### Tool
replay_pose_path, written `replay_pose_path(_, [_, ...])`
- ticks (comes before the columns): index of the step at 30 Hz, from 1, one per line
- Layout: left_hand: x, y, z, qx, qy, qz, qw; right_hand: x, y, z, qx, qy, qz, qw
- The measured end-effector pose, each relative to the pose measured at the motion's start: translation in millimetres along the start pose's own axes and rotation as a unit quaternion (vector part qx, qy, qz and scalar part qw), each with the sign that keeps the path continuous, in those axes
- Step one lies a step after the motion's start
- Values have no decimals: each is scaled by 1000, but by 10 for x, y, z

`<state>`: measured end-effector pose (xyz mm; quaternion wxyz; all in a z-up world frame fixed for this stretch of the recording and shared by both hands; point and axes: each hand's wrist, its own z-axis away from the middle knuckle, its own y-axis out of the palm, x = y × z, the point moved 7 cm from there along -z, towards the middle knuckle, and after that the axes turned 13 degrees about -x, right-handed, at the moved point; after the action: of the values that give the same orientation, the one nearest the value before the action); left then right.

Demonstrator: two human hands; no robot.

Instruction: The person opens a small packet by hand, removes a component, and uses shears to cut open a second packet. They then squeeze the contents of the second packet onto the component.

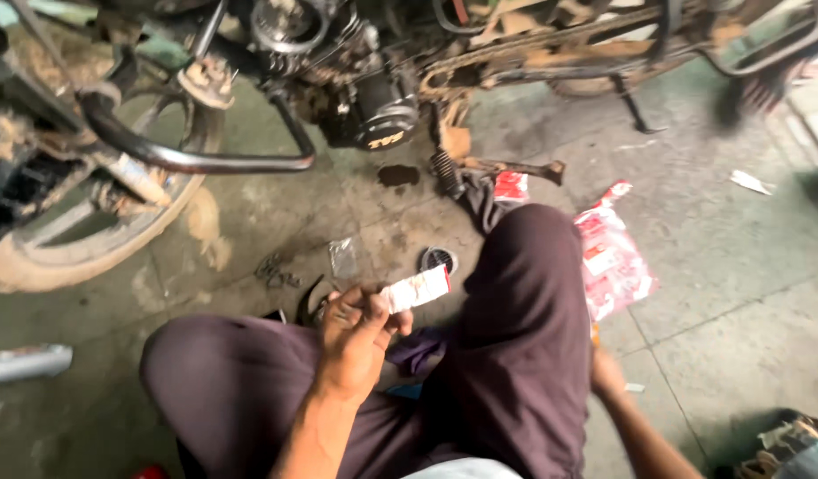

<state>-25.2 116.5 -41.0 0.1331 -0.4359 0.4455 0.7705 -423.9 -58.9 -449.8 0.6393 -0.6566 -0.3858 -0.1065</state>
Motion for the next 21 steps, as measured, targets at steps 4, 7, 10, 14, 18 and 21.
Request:
replay_pose_path(4, [22, -215, 246, -33, 3, -15, 999, -343, 213, 472, 87, -50, -16, 995])
replay_pose_path(7, [-14, -235, 326, -23, 28, 10, 999, -260, 109, 491, 132, -90, -34, 987])
replay_pose_path(10, [148, -316, 286, -55, -7, 3, 998, -63, -171, 227, 161, -134, -49, 977])
replay_pose_path(14, [156, -155, 330, 19, 15, -109, 994, 950, -673, -206, 220, -198, -88, 951])
replay_pose_path(18, [203, 111, 316, 96, -13, -177, 979, 2613, -1584, -757, 265, -254, -102, 924])
replay_pose_path(21, [234, 234, 366, 145, -12, -139, 980, 3764, -2049, -930, 292, -275, -94, 911])
